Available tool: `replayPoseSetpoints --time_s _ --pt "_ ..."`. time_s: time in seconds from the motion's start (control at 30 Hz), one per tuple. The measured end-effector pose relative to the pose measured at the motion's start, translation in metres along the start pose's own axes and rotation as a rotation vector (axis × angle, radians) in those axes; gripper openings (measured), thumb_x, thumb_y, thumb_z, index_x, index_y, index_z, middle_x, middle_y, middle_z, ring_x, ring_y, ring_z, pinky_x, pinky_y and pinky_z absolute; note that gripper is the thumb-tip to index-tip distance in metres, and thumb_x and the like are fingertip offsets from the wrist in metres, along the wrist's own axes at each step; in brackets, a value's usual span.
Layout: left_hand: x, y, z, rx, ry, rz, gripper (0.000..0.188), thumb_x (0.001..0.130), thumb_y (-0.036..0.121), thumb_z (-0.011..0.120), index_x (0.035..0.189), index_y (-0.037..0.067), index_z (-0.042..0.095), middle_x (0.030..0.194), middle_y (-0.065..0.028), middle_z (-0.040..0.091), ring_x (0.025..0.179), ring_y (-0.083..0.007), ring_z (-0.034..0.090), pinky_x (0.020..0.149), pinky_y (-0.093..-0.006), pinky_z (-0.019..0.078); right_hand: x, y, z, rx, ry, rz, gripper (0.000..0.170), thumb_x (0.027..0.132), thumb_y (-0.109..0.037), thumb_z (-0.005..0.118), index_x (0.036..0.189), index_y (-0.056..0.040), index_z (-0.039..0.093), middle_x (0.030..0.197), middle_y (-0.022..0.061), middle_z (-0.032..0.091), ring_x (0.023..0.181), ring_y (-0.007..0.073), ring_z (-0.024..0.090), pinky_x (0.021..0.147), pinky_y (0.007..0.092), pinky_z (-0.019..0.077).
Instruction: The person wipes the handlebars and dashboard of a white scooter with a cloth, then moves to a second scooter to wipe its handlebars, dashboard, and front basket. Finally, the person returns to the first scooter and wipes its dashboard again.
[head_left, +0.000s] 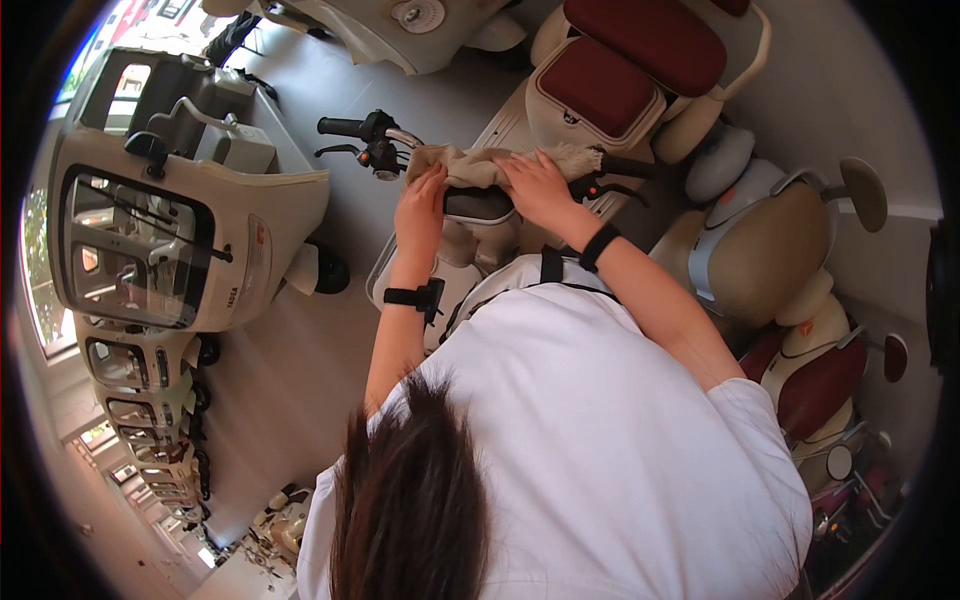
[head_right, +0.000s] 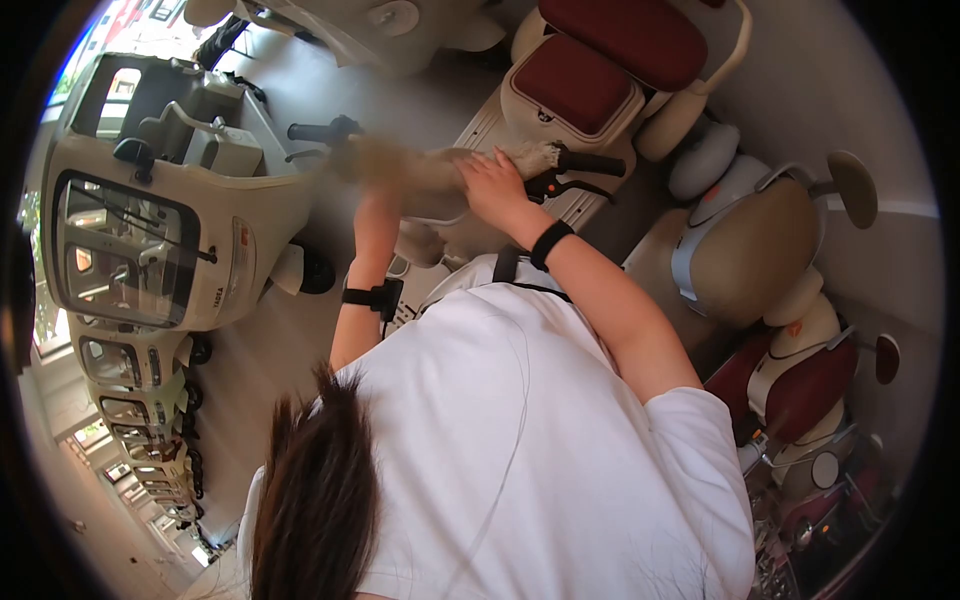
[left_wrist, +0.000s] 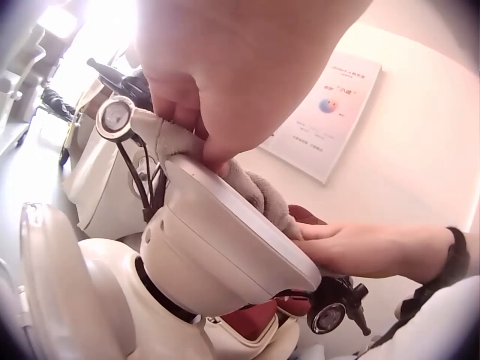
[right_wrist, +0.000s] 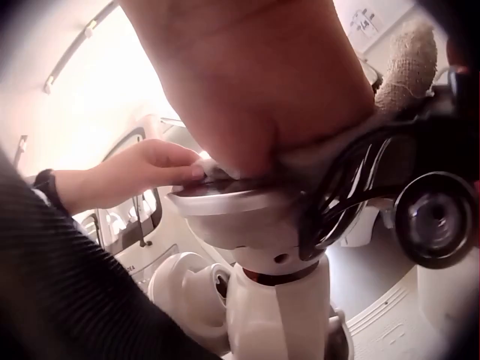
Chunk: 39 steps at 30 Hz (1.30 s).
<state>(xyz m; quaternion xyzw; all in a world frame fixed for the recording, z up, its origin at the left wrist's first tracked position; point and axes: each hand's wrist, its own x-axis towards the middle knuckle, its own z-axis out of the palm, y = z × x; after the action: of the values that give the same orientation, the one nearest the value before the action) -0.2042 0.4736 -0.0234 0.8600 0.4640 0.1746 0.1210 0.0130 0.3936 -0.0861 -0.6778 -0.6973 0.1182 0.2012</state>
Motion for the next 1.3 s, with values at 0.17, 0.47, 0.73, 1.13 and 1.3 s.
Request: replayPoseSetpoints --time_s 0.17,0.47,0.73,1.13,1.3 --pt "-0.034 0.006 -0.026 -0.146 0.081 0.071 0.025 0.096 0.008 0.066 0.120 0.005 0.071 0.128 -0.0127 0.070 0.116 -0.0328 0.067 0.096 -0.0412 0.0540 0.028 -0.020 0.027 0.271 -0.065 -0.008 0.060 0.099 -0.023 0.058 0.155 -0.0104 0.041 0.155 0.0102 0.050 0.145 0.0306 0.043 0.122 0.0511 0.0282" --pt "-0.082 0.012 -0.027 -0.115 0.160 0.106 0.027 0.095 0.009 0.067 0.122 0.004 0.071 0.130 -0.0141 0.069 0.123 -0.0333 0.064 0.099 -0.0422 0.0527 -0.012 -0.042 -0.024 0.154 -0.277 -0.226 0.068 0.099 -0.025 0.057 0.159 -0.0056 0.033 0.166 0.0138 0.032 0.154 0.0300 0.026 0.124 0.0514 0.0257" --pt "-0.026 0.010 0.000 -0.075 0.258 0.063 0.028 0.093 0.009 0.067 0.120 0.005 0.072 0.131 -0.0111 0.068 0.124 -0.0330 0.063 0.098 -0.0421 0.0530 0.068 -0.010 0.019 0.351 -0.209 -0.092 0.054 0.101 -0.029 0.044 0.146 0.0007 0.047 0.154 0.0237 0.046 0.144 0.0377 0.042 0.121 0.0448 0.0340" --pt "-0.014 0.025 0.023 -0.116 0.099 0.198 0.026 0.088 0.012 0.070 0.113 0.007 0.075 0.126 -0.0091 0.071 0.125 -0.0288 0.063 0.111 -0.0440 0.0461 0.031 0.001 -0.035 0.034 -0.297 0.054 0.034 0.095 -0.030 0.056 0.104 0.0015 0.065 0.103 0.0230 0.073 0.110 0.0402 0.065 0.099 0.0496 0.0491" --pt "-0.039 0.034 -0.006 -0.230 0.054 0.195 0.028 0.090 0.012 0.071 0.117 0.008 0.075 0.130 -0.0071 0.070 0.130 -0.0259 0.061 0.114 -0.0431 0.0438 -0.015 0.004 -0.032 -0.042 0.264 -0.234 0.030 0.082 -0.010 0.066 0.110 -0.0002 0.067 0.114 0.0170 0.069 0.117 0.0312 0.061 0.104 0.0451 0.0443"
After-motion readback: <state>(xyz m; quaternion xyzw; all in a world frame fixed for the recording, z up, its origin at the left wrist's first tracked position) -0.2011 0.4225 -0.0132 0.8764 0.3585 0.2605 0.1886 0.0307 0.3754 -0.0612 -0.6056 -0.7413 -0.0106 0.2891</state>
